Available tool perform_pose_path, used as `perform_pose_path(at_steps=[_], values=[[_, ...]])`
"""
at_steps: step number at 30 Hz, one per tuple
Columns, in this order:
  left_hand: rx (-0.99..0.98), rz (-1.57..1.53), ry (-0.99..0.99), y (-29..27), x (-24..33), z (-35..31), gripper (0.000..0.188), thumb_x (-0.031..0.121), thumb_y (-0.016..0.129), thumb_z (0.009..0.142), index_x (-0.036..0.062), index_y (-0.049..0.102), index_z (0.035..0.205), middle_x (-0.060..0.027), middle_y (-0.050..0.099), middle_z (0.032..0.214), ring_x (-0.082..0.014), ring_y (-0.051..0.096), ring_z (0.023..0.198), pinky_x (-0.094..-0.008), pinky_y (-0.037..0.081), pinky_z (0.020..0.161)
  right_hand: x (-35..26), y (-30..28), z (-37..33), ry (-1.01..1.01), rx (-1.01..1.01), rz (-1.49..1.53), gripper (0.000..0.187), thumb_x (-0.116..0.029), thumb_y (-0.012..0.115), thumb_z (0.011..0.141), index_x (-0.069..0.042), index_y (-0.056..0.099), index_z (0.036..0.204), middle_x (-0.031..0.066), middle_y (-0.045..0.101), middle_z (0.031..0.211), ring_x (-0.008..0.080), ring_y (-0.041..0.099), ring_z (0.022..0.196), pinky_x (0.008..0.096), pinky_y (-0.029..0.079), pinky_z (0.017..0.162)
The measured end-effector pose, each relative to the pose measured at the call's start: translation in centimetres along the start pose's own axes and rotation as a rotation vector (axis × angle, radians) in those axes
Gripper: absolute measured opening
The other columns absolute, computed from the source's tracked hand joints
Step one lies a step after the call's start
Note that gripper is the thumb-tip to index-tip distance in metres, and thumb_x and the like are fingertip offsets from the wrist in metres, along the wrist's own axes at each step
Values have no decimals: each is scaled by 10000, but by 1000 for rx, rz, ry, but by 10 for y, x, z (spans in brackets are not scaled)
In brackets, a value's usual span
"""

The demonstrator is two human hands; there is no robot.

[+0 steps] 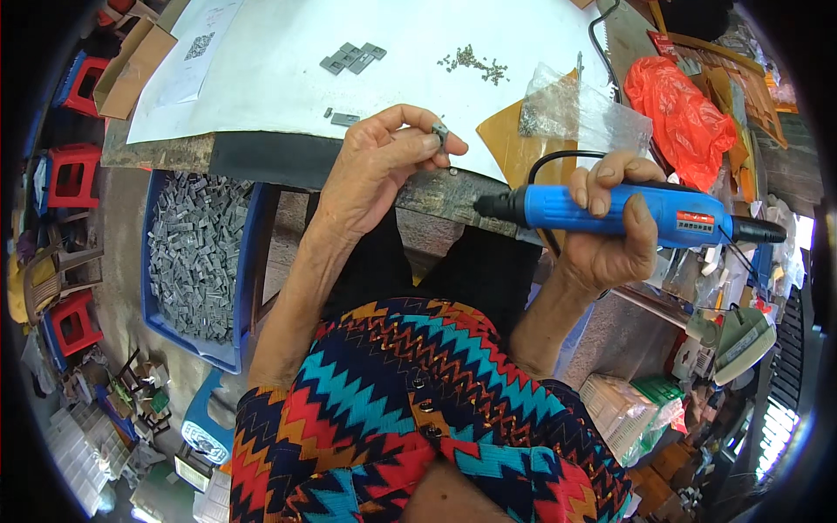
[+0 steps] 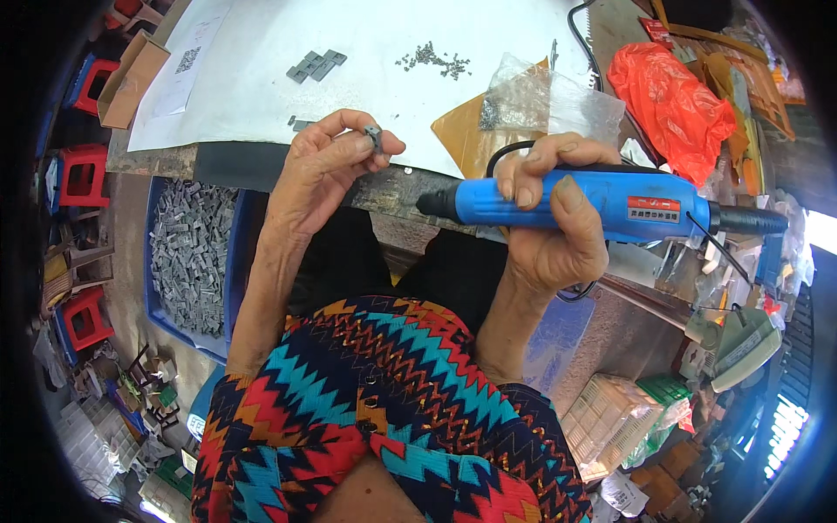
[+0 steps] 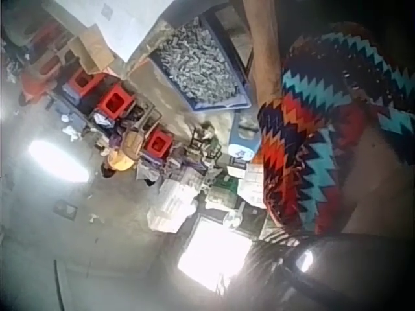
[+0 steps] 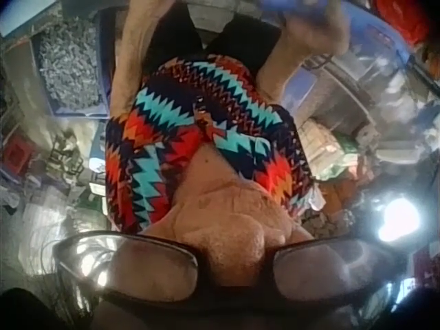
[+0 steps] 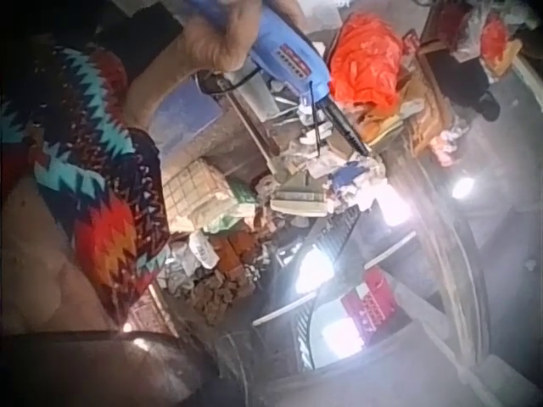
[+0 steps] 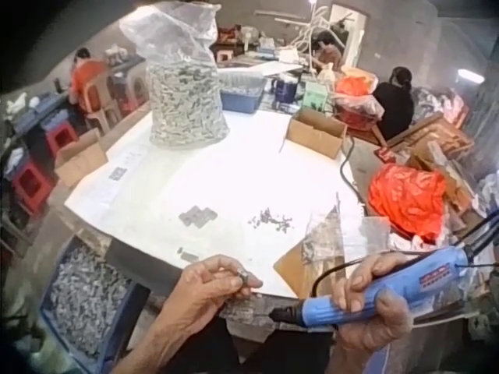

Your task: Assembling small hardware components using an electric screwdriver and pliers.

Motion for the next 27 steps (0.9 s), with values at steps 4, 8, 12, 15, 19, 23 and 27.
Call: perform_pose_path(at_steps=[4, 8, 12, 15, 19, 23, 27], values=[[-18, -26, -11, -1, -2, -1, 150, 59, 563, 822, 5, 545, 960, -180, 638, 895, -106, 576, 708, -213, 477, 697, 2, -5, -12, 78, 16, -68, 283, -17, 557, 733, 27, 481, 1002, 200, 527, 847, 186, 519, 601, 362, 444, 607], [6, -2, -14, 1, 1, -6, 164, 81, 579, 825, 2, 549, 966, -181, 640, 888, -109, 588, 707, -213, 482, 686, 14, -3, -33, 257, 19, -143, 309, -72, 568, 734, 29, 455, 1002, 167, 504, 839, 150, 490, 592, 310, 421, 593], [51, 82, 8, -1, 11, -15, 196, 101, 594, 826, -7, 551, 984, -173, 647, 875, -109, 601, 703, -216, 487, 676, 20, 0, -58, 437, 58, -302, 325, -65, 608, 679, 27, 474, 960, 158, 524, 758, 155, 495, 519, 290, 452, 532], [139, 182, 104, -11, 27, -27, 208, 105, 598, 823, -12, 554, 990, -165, 651, 870, -116, 605, 700, -221, 481, 675, 25, -12, -87, 721, 89, -653, 294, -27, 734, 608, -1, 563, 847, 83, 598, 739, 136, 587, 681, 254, 477, 638], [402, 298, 442, -30, 82, -65, 223, 87, 587, 823, -19, 556, 1017, -161, 650, 873, -163, 620, 739, -246, 475, 691, 37, -15, -123, 838, -290, -1117, 360, -169, 761, 660, -25, 561, 924, 84, 624, 762, 132, 600, 698, 273, 466, 622], [682, 811, 1095, 10, 175, -171, 248, 82, 557, 838, -46, 537, 1049, -181, 609, 921, -253, 605, 860, -321, 509, 751, 74, -12, -161, 1064, -485, -1165, 430, -244, 731, 689, 7, 519, 968, 179, 610, 828, 288, 625, 773, 381, 475, 665], [401, 631, 1276, 38, 190, -195, 266, 64, 528, 833, -66, 517, 1065, -195, 586, 883, -249, 562, 768, -343, 475, 766, 115, -28, -197, 1045, -790, -1345, 516, -350, 679, 721, 22, 496, 1028, 183, 571, 865, 344, 583, 808, 408, 455, 714]])
Point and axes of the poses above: each hand's wrist, its own z-axis towards the middle knuckle, its own y-axis out of the palm, x = y × z, the point moved 10 cm from there along z, towards the middle knuckle
